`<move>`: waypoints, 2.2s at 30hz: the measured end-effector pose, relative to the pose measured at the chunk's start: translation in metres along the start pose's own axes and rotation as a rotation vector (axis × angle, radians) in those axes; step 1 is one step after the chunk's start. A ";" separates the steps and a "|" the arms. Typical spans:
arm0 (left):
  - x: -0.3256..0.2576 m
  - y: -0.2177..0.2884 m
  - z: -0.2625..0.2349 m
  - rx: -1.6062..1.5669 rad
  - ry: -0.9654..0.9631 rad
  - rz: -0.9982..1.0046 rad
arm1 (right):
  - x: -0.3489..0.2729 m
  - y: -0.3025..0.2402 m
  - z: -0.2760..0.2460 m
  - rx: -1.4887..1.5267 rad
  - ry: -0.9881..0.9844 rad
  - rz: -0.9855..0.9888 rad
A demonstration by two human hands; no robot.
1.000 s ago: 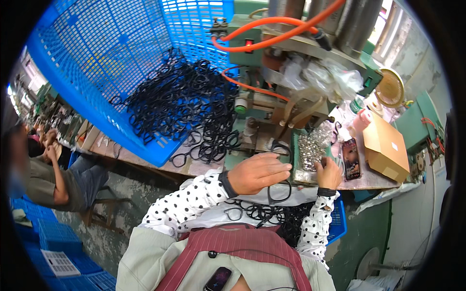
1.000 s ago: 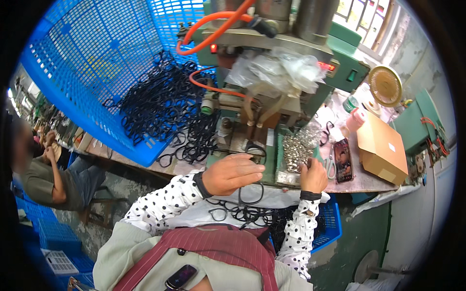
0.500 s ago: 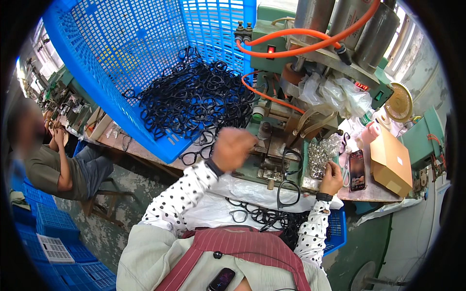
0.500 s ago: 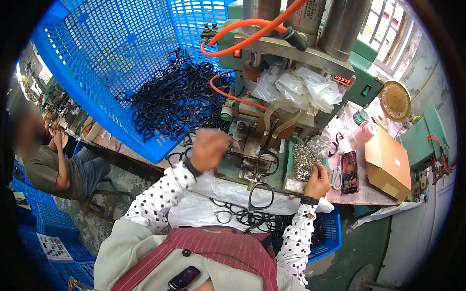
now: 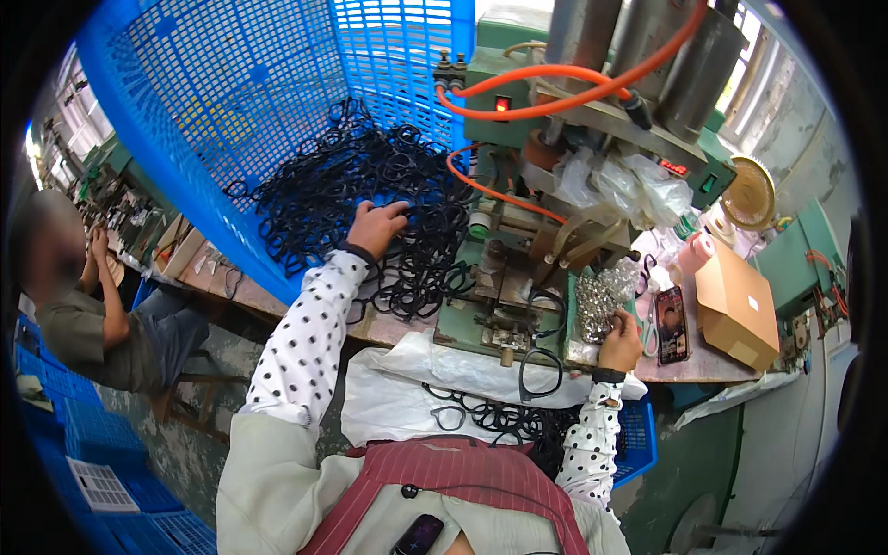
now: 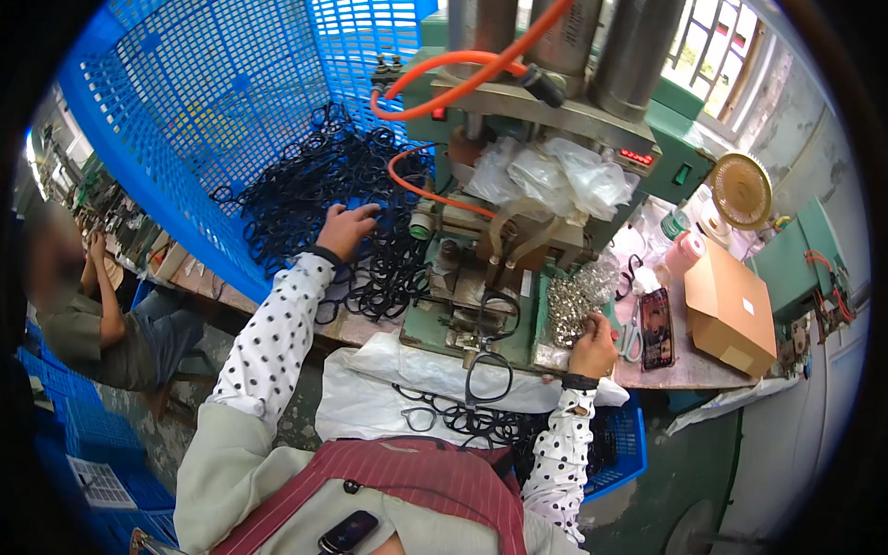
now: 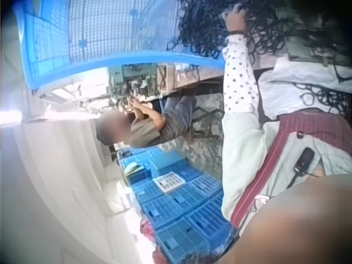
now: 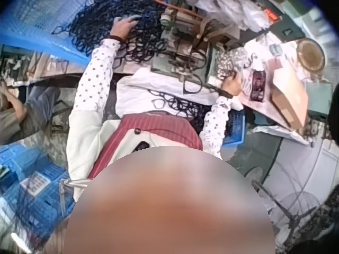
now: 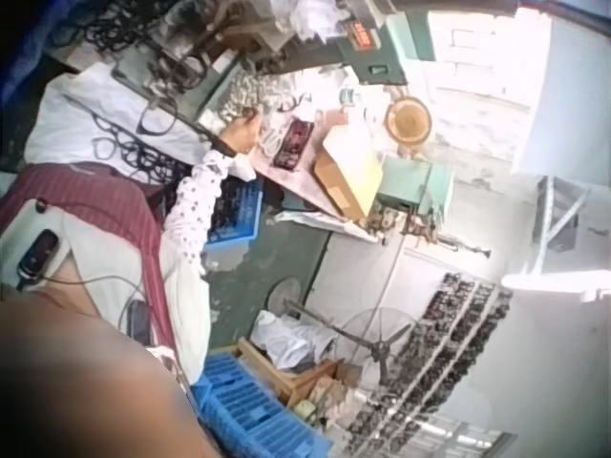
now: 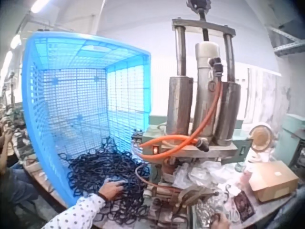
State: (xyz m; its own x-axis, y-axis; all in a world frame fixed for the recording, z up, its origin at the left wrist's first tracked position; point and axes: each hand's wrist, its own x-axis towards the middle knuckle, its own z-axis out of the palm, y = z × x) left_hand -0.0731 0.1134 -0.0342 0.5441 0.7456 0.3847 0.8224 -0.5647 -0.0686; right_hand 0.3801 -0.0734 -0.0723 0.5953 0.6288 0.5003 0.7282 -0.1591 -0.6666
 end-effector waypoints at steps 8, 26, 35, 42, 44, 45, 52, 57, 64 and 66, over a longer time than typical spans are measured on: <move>-0.010 0.119 -0.064 -0.468 0.639 -0.085 | 0.001 -0.058 -0.001 0.340 -0.089 -0.061; -0.011 0.234 -0.087 -0.672 0.498 0.695 | -0.009 -0.178 -0.010 0.839 -0.292 0.033; -0.003 0.231 -0.093 -0.805 0.439 0.759 | 0.000 -0.151 -0.011 0.758 -0.302 -0.039; 0.010 0.200 -0.144 -0.780 0.700 0.320 | -0.009 -0.152 -0.003 0.649 -0.334 -0.087; 0.024 0.197 -0.146 -1.332 0.604 -0.229 | -0.017 -0.168 0.003 0.871 -0.309 0.023; 0.024 0.194 -0.149 -1.353 0.579 -0.212 | -0.019 -0.170 0.006 0.883 -0.259 0.024; -0.004 0.215 -0.113 -0.861 0.549 0.506 | -0.013 -0.164 0.004 0.905 -0.186 -0.019; 0.000 0.234 -0.089 -0.832 0.402 0.616 | 0.031 -0.050 0.001 0.170 0.018 -0.133; -0.003 0.230 -0.080 -0.776 0.409 0.659 | 0.018 -0.013 -0.044 -0.392 -0.408 -0.050; -0.002 0.231 -0.080 -0.800 0.399 0.656 | 0.005 -0.017 -0.029 -0.474 -0.331 -0.142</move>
State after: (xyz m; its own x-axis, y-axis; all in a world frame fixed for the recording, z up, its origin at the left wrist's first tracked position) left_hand 0.1025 -0.0472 0.0222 0.6238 0.1325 0.7703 -0.0282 -0.9811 0.1916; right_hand 0.3810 -0.0893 -0.0427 0.3989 0.8604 0.3172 0.9105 -0.3306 -0.2483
